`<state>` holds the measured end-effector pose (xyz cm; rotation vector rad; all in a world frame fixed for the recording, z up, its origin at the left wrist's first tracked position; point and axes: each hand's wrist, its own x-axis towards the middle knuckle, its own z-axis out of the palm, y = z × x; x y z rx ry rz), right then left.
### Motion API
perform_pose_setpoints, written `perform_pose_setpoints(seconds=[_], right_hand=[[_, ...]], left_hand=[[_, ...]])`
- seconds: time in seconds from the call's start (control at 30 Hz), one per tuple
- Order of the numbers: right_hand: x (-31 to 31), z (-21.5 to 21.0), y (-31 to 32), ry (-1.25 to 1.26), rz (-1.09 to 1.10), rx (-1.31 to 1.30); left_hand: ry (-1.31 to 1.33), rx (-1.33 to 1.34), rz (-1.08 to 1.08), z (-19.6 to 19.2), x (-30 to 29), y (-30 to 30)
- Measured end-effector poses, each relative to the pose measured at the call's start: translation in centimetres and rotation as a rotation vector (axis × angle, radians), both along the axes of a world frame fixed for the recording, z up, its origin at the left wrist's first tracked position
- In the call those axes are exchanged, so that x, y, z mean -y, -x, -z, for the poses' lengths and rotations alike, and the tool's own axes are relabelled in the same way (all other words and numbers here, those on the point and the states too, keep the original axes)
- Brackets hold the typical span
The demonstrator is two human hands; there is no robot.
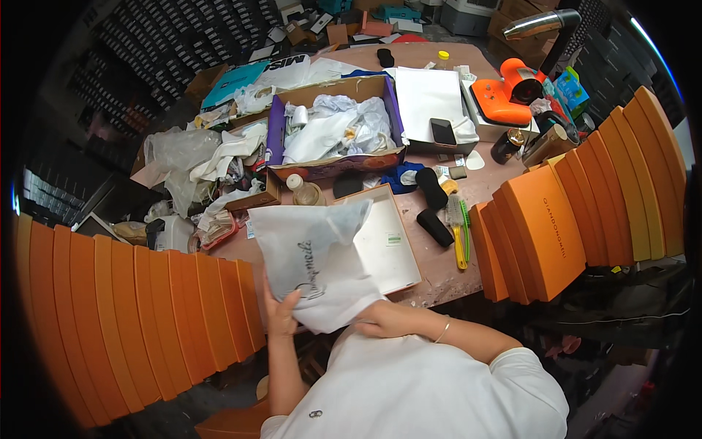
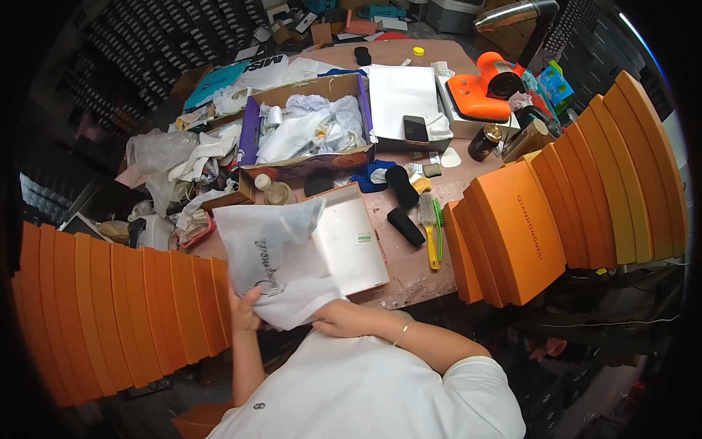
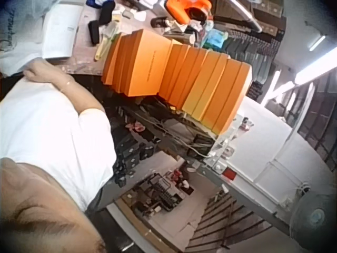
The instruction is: Inspect quality of shoes and pack them into boxes with protective tissue and bags.
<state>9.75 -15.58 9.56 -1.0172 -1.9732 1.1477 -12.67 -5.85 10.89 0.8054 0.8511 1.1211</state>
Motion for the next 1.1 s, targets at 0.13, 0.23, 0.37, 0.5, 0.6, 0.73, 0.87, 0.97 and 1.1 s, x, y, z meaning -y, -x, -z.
perform_pose_setpoints(seconds=[0.13,0.23,0.37,0.5,0.6,0.73,0.87,0.97,1.1], right_hand=[[1.2,2.0,-6.9,0.765,0.386,-0.713],[-0.3,0.0,-7.8,0.419,0.141,-0.462],[-2.3,0.9,-6.3,0.281,0.477,-0.054],[-5.2,9.5,-6.4,0.271,0.581,0.473],[-10.4,8.0,-9.4,0.162,0.307,0.506],[-25.3,1.6,-11.5,-0.305,0.545,0.450],[-39.0,4.9,-11.1,-0.609,0.319,0.857],[-43.8,9.5,-10.9,-0.516,0.113,0.997],[-44.9,7.9,-11.2,-0.447,0.294,0.796]], left_hand=[[-0.083,-0.240,0.423,-3.6,-3.5,4.5],[-0.033,-0.404,0.631,-2.0,-5.5,-0.8],[0.097,-0.073,0.043,7.6,-4.8,-12.6],[0.421,-0.305,0.363,11.3,-1.5,-18.2],[0.420,-0.308,0.337,13.5,0.0,-16.7],[0.136,-0.445,0.340,11.0,-0.8,-12.5],[0.116,-0.482,0.290,10.9,-1.6,-10.2],[0.158,-0.424,0.124,10.3,-1.5,-9.1],[0.185,-0.417,0.023,10.5,-1.1,-7.4]])
